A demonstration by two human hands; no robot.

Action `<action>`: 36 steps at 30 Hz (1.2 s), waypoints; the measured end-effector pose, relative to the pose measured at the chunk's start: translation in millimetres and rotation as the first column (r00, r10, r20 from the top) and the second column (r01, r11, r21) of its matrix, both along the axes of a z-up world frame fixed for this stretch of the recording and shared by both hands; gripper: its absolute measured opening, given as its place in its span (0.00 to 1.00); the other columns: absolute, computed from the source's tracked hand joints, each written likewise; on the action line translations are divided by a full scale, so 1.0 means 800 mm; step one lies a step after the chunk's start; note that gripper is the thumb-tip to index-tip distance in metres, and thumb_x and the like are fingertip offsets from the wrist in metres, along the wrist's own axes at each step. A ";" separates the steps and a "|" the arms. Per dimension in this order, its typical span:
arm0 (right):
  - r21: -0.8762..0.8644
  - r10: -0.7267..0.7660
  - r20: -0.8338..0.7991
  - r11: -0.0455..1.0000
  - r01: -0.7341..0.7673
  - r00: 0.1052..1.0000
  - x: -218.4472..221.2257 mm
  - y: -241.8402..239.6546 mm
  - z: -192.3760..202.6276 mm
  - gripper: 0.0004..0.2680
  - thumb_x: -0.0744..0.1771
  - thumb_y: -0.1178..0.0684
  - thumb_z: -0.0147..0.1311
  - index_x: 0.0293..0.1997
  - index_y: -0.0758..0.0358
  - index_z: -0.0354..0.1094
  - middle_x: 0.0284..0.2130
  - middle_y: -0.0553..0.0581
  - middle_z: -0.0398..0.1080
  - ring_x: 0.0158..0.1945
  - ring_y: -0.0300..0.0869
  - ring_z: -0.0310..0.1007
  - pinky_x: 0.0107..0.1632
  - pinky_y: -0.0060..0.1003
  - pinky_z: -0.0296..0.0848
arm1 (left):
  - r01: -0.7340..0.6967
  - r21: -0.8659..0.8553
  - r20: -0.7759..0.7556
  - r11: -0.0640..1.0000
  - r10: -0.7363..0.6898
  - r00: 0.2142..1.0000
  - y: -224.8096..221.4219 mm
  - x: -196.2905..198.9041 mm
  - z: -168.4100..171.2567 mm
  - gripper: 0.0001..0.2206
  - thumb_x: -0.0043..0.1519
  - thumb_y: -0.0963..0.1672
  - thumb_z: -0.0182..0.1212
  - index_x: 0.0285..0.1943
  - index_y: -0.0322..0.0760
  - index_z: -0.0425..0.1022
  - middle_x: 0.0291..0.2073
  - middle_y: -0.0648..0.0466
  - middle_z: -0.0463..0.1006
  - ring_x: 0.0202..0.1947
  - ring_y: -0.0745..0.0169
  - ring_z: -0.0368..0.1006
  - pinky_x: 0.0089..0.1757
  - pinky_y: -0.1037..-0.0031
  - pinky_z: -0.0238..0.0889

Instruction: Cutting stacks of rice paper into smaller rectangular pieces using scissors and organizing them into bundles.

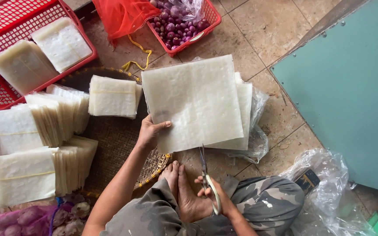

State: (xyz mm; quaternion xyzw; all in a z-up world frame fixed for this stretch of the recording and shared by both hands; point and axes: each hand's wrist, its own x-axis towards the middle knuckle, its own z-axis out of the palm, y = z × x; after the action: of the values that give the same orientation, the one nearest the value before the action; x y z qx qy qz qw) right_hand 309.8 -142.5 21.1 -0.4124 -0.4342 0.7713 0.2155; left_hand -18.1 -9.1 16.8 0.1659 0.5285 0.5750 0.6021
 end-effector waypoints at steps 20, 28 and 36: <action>-0.065 -0.222 0.287 0.966 0.250 0.932 -0.043 0.023 0.050 0.12 0.66 0.47 0.58 0.31 0.68 0.72 0.18 0.54 0.68 0.15 0.37 0.65 0.19 0.31 0.63 | 0.082 0.009 -0.059 0.997 -0.082 0.995 -0.011 0.013 -0.005 0.13 0.53 0.33 0.68 0.47 0.26 0.77 0.31 0.47 0.81 0.26 0.63 0.75 0.32 0.76 0.73; -0.042 -0.159 0.196 0.985 0.170 0.968 -0.043 0.021 0.016 0.25 0.64 0.27 0.48 0.38 0.66 0.68 0.26 0.53 0.65 0.25 0.35 0.65 0.28 0.31 0.66 | 0.125 -0.054 -0.007 0.991 -0.125 0.992 -0.026 0.025 -0.020 0.12 0.53 0.32 0.68 0.44 0.27 0.76 0.29 0.47 0.79 0.25 0.62 0.74 0.32 0.74 0.72; -0.063 -0.335 0.226 0.932 0.357 0.915 -0.050 0.004 0.019 0.15 0.65 0.42 0.59 0.33 0.67 0.71 0.20 0.53 0.68 0.15 0.34 0.60 0.18 0.30 0.59 | 0.152 -0.060 -0.019 0.987 -0.154 0.988 -0.021 0.029 -0.012 0.13 0.53 0.32 0.67 0.46 0.24 0.75 0.30 0.45 0.79 0.25 0.60 0.75 0.31 0.75 0.73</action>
State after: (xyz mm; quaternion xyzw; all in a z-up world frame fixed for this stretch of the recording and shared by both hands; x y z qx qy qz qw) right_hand 270.2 -139.6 36.5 -0.5727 -0.3345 0.6941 0.2799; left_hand 5.0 -26.0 7.4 0.1949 0.5378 0.5094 0.6429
